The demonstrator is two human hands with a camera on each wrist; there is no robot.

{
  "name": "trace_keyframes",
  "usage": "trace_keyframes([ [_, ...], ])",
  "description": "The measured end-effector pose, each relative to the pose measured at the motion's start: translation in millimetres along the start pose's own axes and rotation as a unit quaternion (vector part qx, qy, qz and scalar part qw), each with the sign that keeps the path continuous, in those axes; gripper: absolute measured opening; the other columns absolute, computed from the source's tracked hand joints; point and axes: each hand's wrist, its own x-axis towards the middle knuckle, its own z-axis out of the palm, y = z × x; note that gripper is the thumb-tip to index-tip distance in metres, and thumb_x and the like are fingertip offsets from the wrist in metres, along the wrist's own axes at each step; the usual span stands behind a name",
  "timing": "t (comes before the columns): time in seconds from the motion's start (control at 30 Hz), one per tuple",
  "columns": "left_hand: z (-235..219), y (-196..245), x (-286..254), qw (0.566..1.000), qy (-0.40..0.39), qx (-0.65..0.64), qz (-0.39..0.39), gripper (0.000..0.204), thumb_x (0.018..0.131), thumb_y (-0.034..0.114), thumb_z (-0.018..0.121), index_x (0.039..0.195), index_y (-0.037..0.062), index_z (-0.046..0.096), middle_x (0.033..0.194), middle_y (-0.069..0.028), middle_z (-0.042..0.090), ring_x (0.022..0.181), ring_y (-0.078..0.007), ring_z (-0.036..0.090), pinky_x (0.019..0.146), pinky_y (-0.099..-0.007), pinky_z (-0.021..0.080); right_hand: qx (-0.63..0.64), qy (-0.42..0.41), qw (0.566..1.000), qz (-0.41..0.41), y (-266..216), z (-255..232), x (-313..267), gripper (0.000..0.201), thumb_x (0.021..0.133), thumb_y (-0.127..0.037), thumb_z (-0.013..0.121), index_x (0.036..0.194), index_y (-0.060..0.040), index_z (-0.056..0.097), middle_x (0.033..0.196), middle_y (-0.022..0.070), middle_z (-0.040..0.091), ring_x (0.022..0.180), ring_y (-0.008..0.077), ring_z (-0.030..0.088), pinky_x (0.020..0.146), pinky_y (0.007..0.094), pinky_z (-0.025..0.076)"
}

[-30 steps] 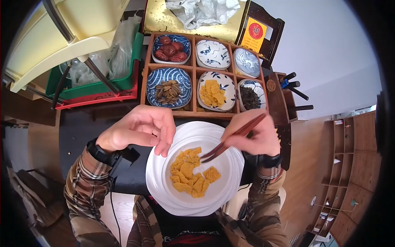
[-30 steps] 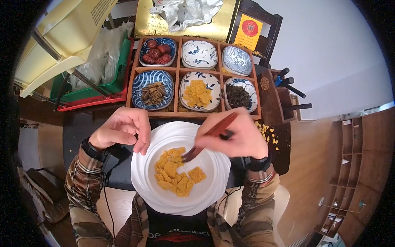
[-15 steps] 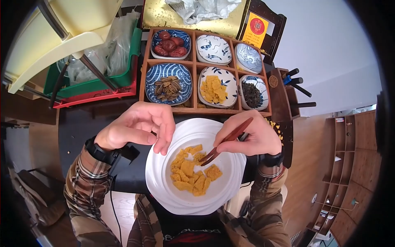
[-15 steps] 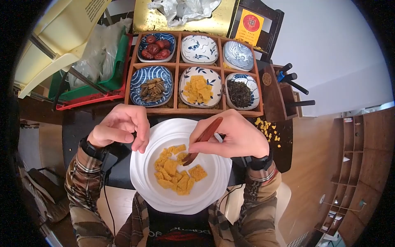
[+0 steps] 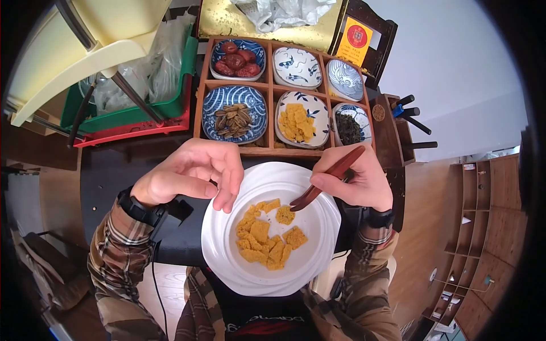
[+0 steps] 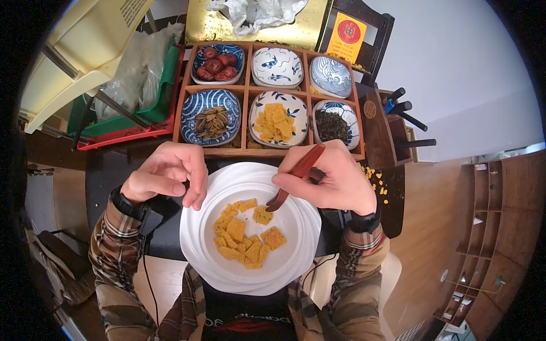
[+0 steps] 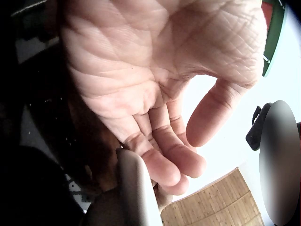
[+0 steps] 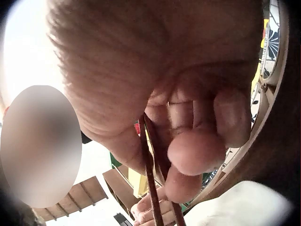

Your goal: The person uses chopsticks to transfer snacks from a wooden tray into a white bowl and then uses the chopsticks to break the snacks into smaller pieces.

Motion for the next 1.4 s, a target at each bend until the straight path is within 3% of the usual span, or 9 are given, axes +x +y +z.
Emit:
trace_keyframes([
  [0.1, 0, 0, 0, 1.000, 0.009, 0.007, 0.001, 0.021, 0.078, 0.006, 0.063, 0.094, -0.0053, 0.058, 0.073, -0.0142, 0.064, 0.071, -0.0236, 0.064, 0.066, -0.0309, 0.048, -0.002, -0.002, 1.000, -0.014, -1, 5, 4, 0.007, 0.086, -0.008, 0.074, 0.083, -0.0036, 0.071, 0.066, 0.0020, 0.068, 0.053, 0.0071, 0.054, 0.048, 0.0234, 0.037],
  [0.4, -1, 1, -1, 1.000, 0.005, 0.011, -0.001, 0.021, 0.078, 0.005, 0.063, 0.095, -0.0053, 0.058, 0.074, -0.0149, 0.064, 0.071, -0.0242, 0.065, 0.067, -0.0314, 0.048, 0.009, -0.071, 0.996, 0.051, -7, 7, 7, 0.011, 0.087, -0.012, 0.076, 0.081, -0.0035, 0.071, 0.061, 0.0008, 0.061, 0.049, 0.0061, 0.048, 0.047, 0.0238, 0.037],
  [0.8, -1, -1, 0, 1.000, 0.005, 0.006, -0.003, 0.021, 0.077, 0.006, 0.064, 0.093, -0.0054, 0.058, 0.073, -0.0146, 0.064, 0.071, -0.0244, 0.064, 0.067, -0.0328, 0.050, 0.050, -0.118, 0.989, 0.072, -9, 6, 6, 0.011, 0.088, -0.012, 0.076, 0.087, -0.0011, 0.074, 0.073, 0.0066, 0.069, 0.051, 0.0106, 0.056, 0.050, 0.0254, 0.042],
  [0.97, -2, -2, 0, 1.000, 0.002, 0.006, -0.002, 0.020, 0.078, 0.007, 0.065, 0.093, -0.0050, 0.058, 0.073, -0.0142, 0.063, 0.070, -0.0246, 0.064, 0.068, -0.0333, 0.050, 0.136, -0.068, 0.985, 0.080, -6, 3, 2, 0.009, 0.090, -0.007, 0.073, 0.087, 0.0017, 0.072, 0.076, 0.0055, 0.071, 0.060, 0.0105, 0.068, 0.052, 0.0228, 0.048],
  [1.1, -2, -2, 0, 1.000, 0.000, 0.006, 0.002, 0.020, 0.078, 0.007, 0.065, 0.093, -0.0049, 0.057, 0.073, -0.0141, 0.063, 0.071, -0.0246, 0.064, 0.068, -0.0334, 0.050, 0.142, -0.040, 0.988, 0.036, -2, 0, -1, 0.007, 0.092, -0.004, 0.069, 0.089, 0.0023, 0.070, 0.074, 0.0057, 0.069, 0.059, 0.0108, 0.067, 0.050, 0.0221, 0.047],
  [1.17, -2, -1, -1, 1.000, 0.000, 0.014, -0.002, 0.020, 0.079, 0.007, 0.065, 0.093, -0.0048, 0.057, 0.073, -0.0139, 0.063, 0.071, -0.0245, 0.064, 0.068, -0.0333, 0.050, 0.199, 0.077, 0.975, 0.059, 0, 0, -6, 0.008, 0.094, -0.002, 0.065, 0.089, 0.0037, 0.066, 0.071, 0.0075, 0.067, 0.055, 0.0119, 0.065, 0.048, 0.0220, 0.047],
  [1.2, -2, -1, -1, 1.000, 0.000, 0.014, -0.001, 0.020, 0.079, 0.007, 0.065, 0.093, -0.0048, 0.057, 0.073, -0.0139, 0.063, 0.071, -0.0245, 0.064, 0.068, -0.0333, 0.050, 0.199, 0.076, 0.975, 0.059, 2, -2, -6, 0.008, 0.094, -0.002, 0.065, 0.089, 0.0037, 0.066, 0.071, 0.0075, 0.067, 0.055, 0.0119, 0.065, 0.048, 0.0220, 0.047],
  [1.27, -1, -1, -1, 1.000, 0.002, 0.014, 0.002, 0.019, 0.081, 0.007, 0.065, 0.094, -0.0050, 0.057, 0.072, -0.0137, 0.063, 0.070, -0.0239, 0.064, 0.067, -0.0327, 0.050, 0.224, 0.164, 0.961, 0.016, 7, -5, -7, 0.011, 0.096, -0.003, 0.061, 0.088, 0.0043, 0.063, 0.070, 0.0090, 0.067, 0.051, 0.0122, 0.062, 0.046, 0.0220, 0.047],
  [1.4, 2, 0, -2, 1.000, 0.013, 0.008, -0.004, 0.019, 0.084, 0.008, 0.065, 0.095, -0.0052, 0.057, 0.071, -0.0125, 0.063, 0.066, -0.0212, 0.063, 0.063, -0.0307, 0.050, 0.236, 0.208, 0.949, -0.013, 9, -6, -8, 0.017, 0.099, -0.009, 0.061, 0.088, 0.0035, 0.062, 0.068, 0.0101, 0.066, 0.050, 0.0130, 0.062, 0.046, 0.0232, 0.047],
])
